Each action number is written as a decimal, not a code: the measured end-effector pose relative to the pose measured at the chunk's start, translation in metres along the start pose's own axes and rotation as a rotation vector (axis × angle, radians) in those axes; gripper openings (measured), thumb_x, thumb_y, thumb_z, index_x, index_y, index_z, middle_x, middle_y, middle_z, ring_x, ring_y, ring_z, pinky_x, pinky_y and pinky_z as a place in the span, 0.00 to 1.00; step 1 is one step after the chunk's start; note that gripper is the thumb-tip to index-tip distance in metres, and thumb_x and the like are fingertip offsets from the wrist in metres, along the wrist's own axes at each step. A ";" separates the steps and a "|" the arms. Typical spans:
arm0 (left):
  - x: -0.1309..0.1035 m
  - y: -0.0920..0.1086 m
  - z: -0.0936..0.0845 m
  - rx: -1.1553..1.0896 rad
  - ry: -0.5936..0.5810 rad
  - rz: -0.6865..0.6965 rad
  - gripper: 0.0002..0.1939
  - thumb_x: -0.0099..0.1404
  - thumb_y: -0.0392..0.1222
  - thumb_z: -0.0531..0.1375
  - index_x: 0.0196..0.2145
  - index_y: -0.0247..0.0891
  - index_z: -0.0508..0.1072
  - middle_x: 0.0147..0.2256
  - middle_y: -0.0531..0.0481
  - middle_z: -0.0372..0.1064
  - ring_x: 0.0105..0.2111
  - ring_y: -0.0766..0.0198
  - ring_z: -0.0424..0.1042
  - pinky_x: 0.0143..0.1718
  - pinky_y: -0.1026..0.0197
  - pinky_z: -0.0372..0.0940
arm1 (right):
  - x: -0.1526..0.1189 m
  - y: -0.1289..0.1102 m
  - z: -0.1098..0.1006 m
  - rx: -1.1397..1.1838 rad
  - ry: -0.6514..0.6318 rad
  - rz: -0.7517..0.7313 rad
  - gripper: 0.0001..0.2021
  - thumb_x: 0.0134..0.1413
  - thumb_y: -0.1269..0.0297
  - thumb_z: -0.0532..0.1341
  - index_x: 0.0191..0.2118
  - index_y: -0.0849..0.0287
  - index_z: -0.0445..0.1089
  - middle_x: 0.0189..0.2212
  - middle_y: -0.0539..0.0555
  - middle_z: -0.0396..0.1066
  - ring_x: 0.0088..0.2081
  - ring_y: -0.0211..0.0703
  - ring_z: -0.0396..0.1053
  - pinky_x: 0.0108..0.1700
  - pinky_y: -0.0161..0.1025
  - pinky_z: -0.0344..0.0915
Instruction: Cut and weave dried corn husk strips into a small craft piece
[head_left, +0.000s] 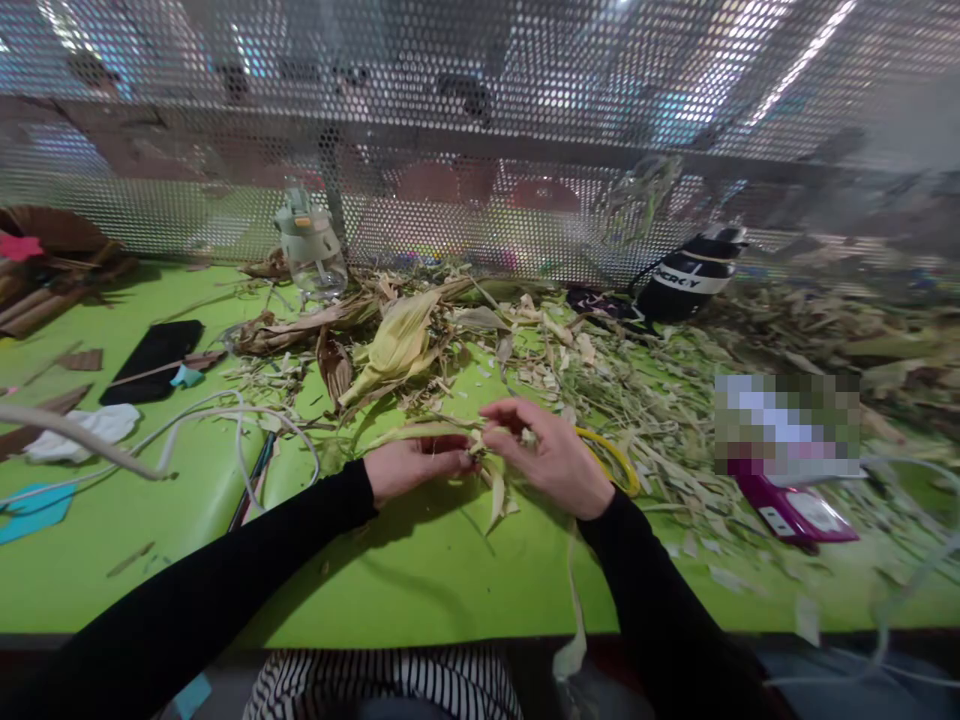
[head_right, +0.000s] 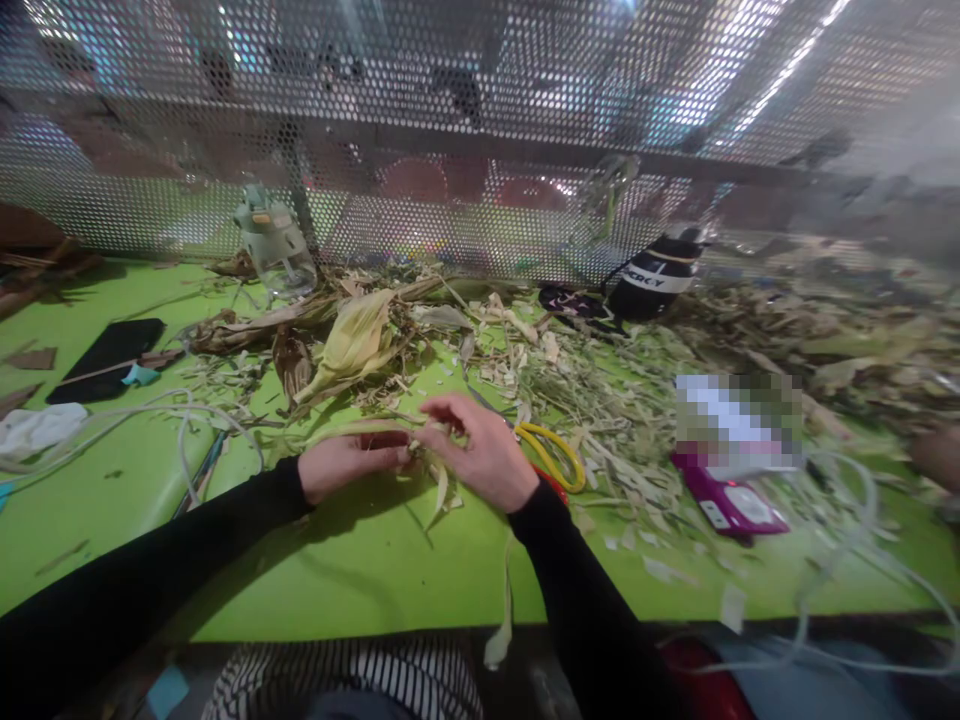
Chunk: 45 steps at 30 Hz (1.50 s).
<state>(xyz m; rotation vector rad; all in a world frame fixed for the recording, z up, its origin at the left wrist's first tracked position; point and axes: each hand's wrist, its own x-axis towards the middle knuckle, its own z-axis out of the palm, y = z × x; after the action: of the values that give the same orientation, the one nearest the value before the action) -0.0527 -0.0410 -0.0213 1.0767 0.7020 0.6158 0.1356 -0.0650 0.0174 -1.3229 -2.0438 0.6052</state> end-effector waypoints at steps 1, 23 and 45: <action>0.000 0.000 0.000 -0.028 0.023 -0.026 0.13 0.51 0.39 0.67 0.35 0.33 0.75 0.34 0.46 0.74 0.34 0.64 0.71 0.44 0.58 0.63 | 0.000 0.000 -0.001 -0.005 0.042 0.020 0.09 0.57 0.59 0.58 0.37 0.61 0.68 0.31 0.53 0.71 0.30 0.38 0.68 0.31 0.34 0.64; 0.004 0.007 0.004 -0.362 0.305 0.056 0.18 0.45 0.40 0.70 0.33 0.34 0.71 0.32 0.48 0.75 0.35 0.64 0.74 0.42 0.60 0.65 | -0.001 0.002 0.025 -0.224 0.206 -0.175 0.13 0.57 0.60 0.59 0.24 0.60 0.67 0.20 0.50 0.66 0.21 0.35 0.60 0.24 0.33 0.57; -0.002 0.014 0.003 0.010 0.197 0.270 0.14 0.54 0.42 0.65 0.38 0.34 0.73 0.32 0.48 0.73 0.34 0.63 0.72 0.42 0.58 0.65 | 0.002 0.000 0.031 0.408 0.142 0.303 0.16 0.56 0.49 0.55 0.31 0.58 0.65 0.18 0.44 0.55 0.18 0.32 0.53 0.19 0.31 0.52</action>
<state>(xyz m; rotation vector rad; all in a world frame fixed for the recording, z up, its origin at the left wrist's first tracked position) -0.0533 -0.0394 -0.0074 1.1392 0.7348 0.9613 0.1127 -0.0642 -0.0032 -1.3854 -1.5143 0.9742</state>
